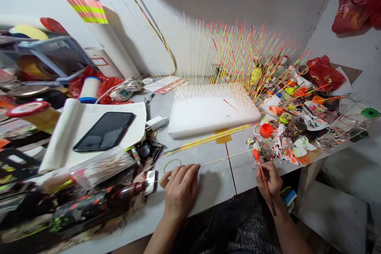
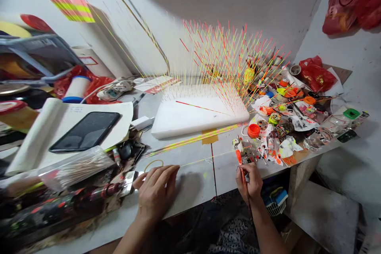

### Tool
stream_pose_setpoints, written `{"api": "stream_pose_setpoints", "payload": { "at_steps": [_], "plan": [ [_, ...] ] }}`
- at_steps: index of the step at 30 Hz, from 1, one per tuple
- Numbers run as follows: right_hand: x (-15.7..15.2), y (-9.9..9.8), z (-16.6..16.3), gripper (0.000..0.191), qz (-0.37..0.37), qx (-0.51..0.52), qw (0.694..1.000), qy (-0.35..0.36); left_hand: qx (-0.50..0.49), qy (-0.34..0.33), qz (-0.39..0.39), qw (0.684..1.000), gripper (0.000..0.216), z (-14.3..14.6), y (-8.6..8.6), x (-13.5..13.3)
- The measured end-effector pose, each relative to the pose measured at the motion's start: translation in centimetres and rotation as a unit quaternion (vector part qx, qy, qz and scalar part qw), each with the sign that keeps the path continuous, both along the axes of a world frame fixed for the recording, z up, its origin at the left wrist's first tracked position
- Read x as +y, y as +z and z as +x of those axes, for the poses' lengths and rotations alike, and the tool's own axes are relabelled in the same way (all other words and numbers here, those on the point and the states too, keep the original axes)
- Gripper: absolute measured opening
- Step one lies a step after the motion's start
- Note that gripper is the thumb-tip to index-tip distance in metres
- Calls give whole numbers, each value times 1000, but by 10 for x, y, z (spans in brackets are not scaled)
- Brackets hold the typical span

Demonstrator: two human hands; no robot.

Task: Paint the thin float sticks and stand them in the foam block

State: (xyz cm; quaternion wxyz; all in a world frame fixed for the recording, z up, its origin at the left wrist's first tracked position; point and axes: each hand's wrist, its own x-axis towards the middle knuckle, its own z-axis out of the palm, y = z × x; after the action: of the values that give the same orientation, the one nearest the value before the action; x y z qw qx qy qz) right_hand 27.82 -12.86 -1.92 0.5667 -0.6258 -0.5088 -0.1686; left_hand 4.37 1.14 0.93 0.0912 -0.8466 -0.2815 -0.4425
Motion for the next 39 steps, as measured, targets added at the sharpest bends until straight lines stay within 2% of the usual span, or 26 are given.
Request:
{"api": "stream_pose_setpoints", "payload": {
  "at_steps": [17, 21, 29, 39],
  "plan": [
    [0, -7, 2, 3, -9, 10, 1000, -28, -7, -2, -1, 1000, 13, 0, 0, 0],
    [-2, -7, 1, 5, 0, 18, 1000, -15, -8, 2, 4, 1000, 12, 0, 1, 0],
    [-4, 1, -14, 15, 9, 6, 998, 65, -31, -5, -16, 999, 17, -1, -1, -1],
    [7, 5, -25, 10, 6, -21, 999, 35, -22, 3, -9, 1000, 16, -1, -1, -2]
  ]
}}
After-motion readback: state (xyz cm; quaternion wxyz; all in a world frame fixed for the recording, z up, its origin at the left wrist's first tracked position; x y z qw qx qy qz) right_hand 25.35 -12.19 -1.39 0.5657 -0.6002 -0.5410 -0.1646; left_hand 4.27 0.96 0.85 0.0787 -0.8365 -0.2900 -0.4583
